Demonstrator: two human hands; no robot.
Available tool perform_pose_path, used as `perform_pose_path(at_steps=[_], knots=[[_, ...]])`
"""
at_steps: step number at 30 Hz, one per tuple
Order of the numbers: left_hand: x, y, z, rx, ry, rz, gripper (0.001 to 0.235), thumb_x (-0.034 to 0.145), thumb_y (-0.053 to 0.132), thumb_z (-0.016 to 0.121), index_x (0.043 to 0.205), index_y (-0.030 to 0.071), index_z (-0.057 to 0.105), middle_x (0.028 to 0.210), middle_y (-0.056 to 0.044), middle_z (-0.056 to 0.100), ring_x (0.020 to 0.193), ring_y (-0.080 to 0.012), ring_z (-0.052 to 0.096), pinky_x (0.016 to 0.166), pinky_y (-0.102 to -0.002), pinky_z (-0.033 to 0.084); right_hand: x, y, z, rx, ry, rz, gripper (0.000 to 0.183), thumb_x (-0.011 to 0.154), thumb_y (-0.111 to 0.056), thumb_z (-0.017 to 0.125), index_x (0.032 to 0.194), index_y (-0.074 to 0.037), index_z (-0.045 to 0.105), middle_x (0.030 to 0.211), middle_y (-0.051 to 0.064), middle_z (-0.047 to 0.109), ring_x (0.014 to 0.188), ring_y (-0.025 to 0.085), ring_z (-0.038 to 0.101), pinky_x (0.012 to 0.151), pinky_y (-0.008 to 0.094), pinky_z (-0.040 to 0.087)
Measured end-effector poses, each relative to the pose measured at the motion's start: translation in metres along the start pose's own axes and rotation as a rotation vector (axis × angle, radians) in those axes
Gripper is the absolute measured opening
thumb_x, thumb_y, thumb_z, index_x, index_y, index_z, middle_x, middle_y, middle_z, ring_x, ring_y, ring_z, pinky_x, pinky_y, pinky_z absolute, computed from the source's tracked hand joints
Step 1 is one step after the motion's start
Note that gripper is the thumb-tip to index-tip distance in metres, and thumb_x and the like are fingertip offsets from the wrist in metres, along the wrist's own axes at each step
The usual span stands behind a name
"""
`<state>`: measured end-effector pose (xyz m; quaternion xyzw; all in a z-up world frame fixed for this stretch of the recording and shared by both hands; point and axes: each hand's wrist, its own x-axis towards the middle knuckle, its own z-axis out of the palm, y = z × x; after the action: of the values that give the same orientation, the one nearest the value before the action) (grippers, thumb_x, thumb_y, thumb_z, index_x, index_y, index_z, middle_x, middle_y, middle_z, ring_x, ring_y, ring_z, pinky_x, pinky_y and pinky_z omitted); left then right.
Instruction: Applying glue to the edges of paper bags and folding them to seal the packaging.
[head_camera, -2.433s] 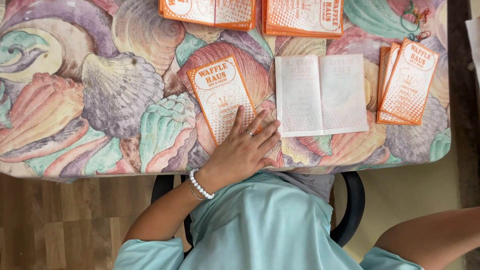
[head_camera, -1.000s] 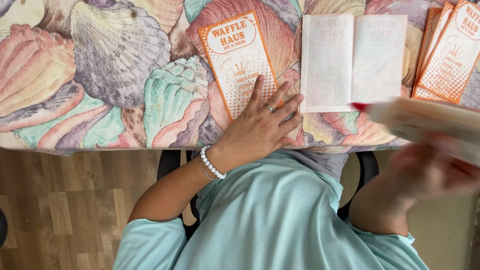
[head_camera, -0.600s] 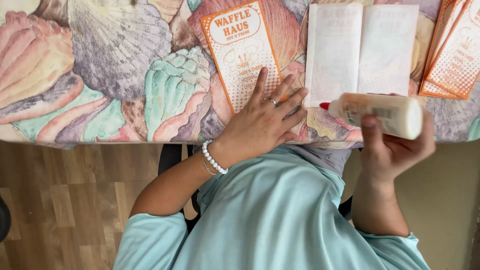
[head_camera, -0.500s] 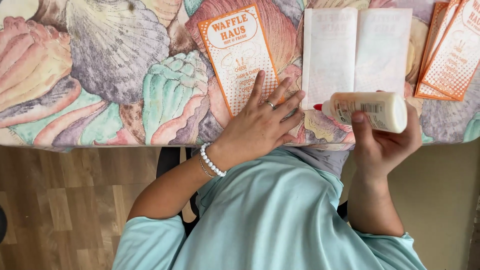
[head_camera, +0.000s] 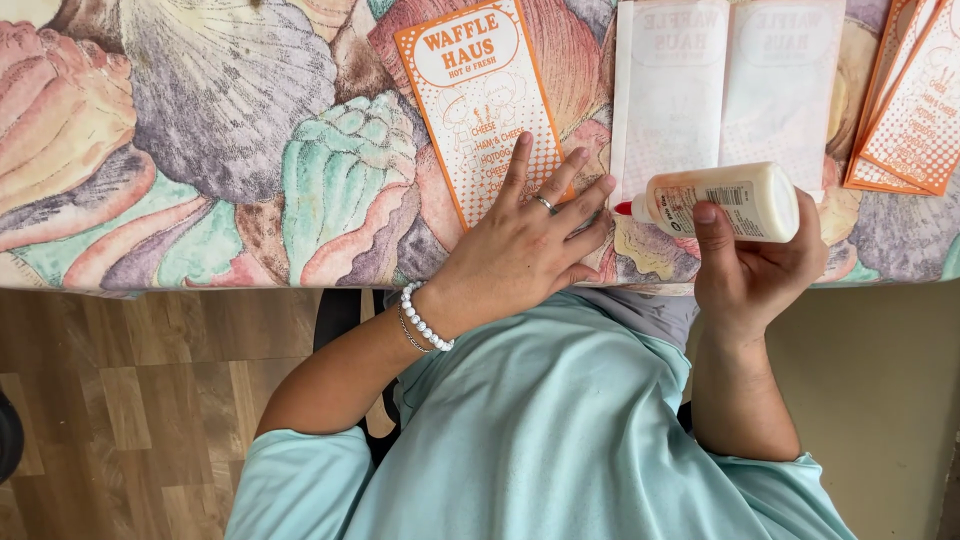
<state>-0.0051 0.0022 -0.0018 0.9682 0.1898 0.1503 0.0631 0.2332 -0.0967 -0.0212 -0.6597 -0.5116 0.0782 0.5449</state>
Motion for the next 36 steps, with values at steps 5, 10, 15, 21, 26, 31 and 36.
perform_pose_path(at_steps=[5,10,15,21,26,31,36], knots=[[0.000,0.000,0.000,0.013,-0.012,0.002,0.052,0.094,0.052,0.065,0.134,0.018,0.063,0.158,-0.009,0.048,0.149,-0.0414,0.034,0.119,-0.076,0.020,0.002,-0.002,0.001,-0.012,0.001,-0.006,0.038,0.100,-0.016,0.085,0.111,0.009,0.058,0.091,0.012,0.058,0.086,0.021,0.056,0.073,0.037,0.051],[0.000,0.000,0.000,0.007,0.005,0.004,0.049,0.095,0.050,0.066,0.132,0.017,0.065,0.157,-0.010,0.050,0.149,-0.0411,0.035,0.118,-0.076,0.021,0.000,0.003,0.001,0.037,0.016,-0.021,0.037,0.100,-0.010,0.084,0.114,0.009,0.055,0.092,0.013,0.057,0.086,0.022,0.055,0.074,0.038,0.051],[0.000,0.000,0.001,0.014,0.014,0.008,0.050,0.095,0.050,0.067,0.133,0.017,0.065,0.156,-0.010,0.050,0.149,-0.0413,0.034,0.118,-0.077,0.021,0.000,0.005,-0.001,0.094,0.027,0.031,0.035,0.100,-0.011,0.083,0.111,0.006,0.054,0.090,0.010,0.057,0.086,0.019,0.053,0.074,0.036,0.050],[0.000,-0.001,0.002,0.007,0.017,0.006,0.050,0.093,0.049,0.069,0.132,0.017,0.065,0.155,-0.010,0.051,0.149,-0.0407,0.034,0.118,-0.077,0.021,0.003,0.006,-0.008,0.066,0.052,0.044,0.036,0.099,-0.011,0.085,0.115,0.005,0.057,0.095,0.014,0.064,0.090,0.022,0.061,0.078,0.036,0.054],[0.000,0.000,0.003,-0.012,0.035,0.001,0.050,0.093,0.049,0.070,0.131,0.017,0.066,0.154,-0.010,0.051,0.148,-0.0406,0.036,0.119,-0.076,0.021,0.008,0.008,-0.016,0.106,0.052,0.000,0.040,0.103,-0.012,0.081,0.127,0.011,0.058,0.100,0.011,0.052,0.094,0.022,0.051,0.080,0.037,0.050],[0.000,-0.001,0.002,-0.008,0.028,0.001,0.054,0.091,0.051,0.072,0.132,0.015,0.065,0.153,-0.010,0.052,0.148,-0.0403,0.036,0.118,-0.076,0.021,0.007,0.039,-0.034,0.098,0.085,-0.111,0.040,0.105,0.004,0.078,0.134,0.009,0.051,0.112,0.026,0.054,0.100,0.036,0.057,0.083,0.049,0.055],[0.000,0.000,0.002,-0.026,0.023,0.000,0.054,0.091,0.050,0.072,0.132,0.016,0.066,0.154,-0.010,0.051,0.148,-0.0408,0.036,0.118,-0.078,0.021,0.014,0.045,-0.049,0.073,0.102,-0.165,0.037,0.108,0.006,0.077,0.133,0.012,0.050,0.114,0.032,0.059,0.103,0.042,0.062,0.083,0.053,0.058]])
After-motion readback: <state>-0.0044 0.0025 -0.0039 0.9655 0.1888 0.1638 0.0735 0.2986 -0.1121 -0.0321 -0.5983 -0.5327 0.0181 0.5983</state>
